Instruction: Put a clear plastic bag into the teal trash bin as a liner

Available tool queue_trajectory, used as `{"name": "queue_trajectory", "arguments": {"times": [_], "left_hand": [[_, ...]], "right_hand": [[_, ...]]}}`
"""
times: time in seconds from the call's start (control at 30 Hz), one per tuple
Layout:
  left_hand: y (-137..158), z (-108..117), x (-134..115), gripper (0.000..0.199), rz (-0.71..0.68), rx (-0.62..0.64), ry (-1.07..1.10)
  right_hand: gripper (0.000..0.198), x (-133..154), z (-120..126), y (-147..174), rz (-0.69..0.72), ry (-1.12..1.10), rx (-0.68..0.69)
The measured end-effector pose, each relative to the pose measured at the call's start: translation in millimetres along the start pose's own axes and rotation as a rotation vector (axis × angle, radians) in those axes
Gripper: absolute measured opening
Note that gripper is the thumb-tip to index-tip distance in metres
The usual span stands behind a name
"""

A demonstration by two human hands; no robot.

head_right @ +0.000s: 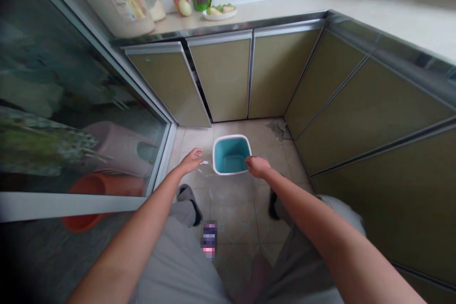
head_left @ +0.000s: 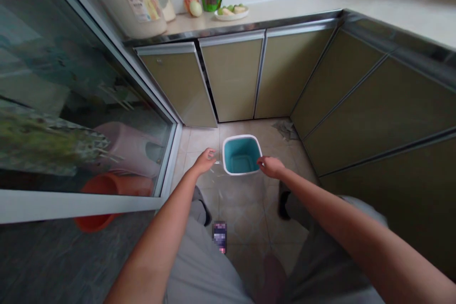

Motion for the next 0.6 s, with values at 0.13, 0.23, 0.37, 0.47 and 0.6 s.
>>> {"name": "queue_trajectory", "arguments": {"times": [0.13,0.23,0.37,0.47,0.6], "left_hand": [[-10,-10,24,0.055,-0.046,0.058,-0.15],[-11,-14,25,0.055,-0.088,0.111,-0.246],[-8,-18,24,0.049,-0.11,0.16,-0.304],[-8,-21,27,0.052,-0.107,0.192,-0.323],[-9,-25,38,0.061,-0.101,0.198,-0.411]], "right_hand": [[0.047,10,-43,-3,0.055,0.019,0.148],[0.052,18,-53,-6,0.068,0.012,0.204],[0.056,22,-48,-11,0.076,-0.021,0.192],[0.056,22,-32,-14,0.082,-0.063,0.181],[0.052,31,15,-20,0.122,-0.082,0.138]]}}
Point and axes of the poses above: each hand's wrist, its own y-axis away from the middle knuckle, its own z-axis out of the back of the hand, x = y × z, the point moved 9 cm from there along -y, towards the middle knuckle, and after that the axes turned 7 degrees about z, right-handed, at the moved point
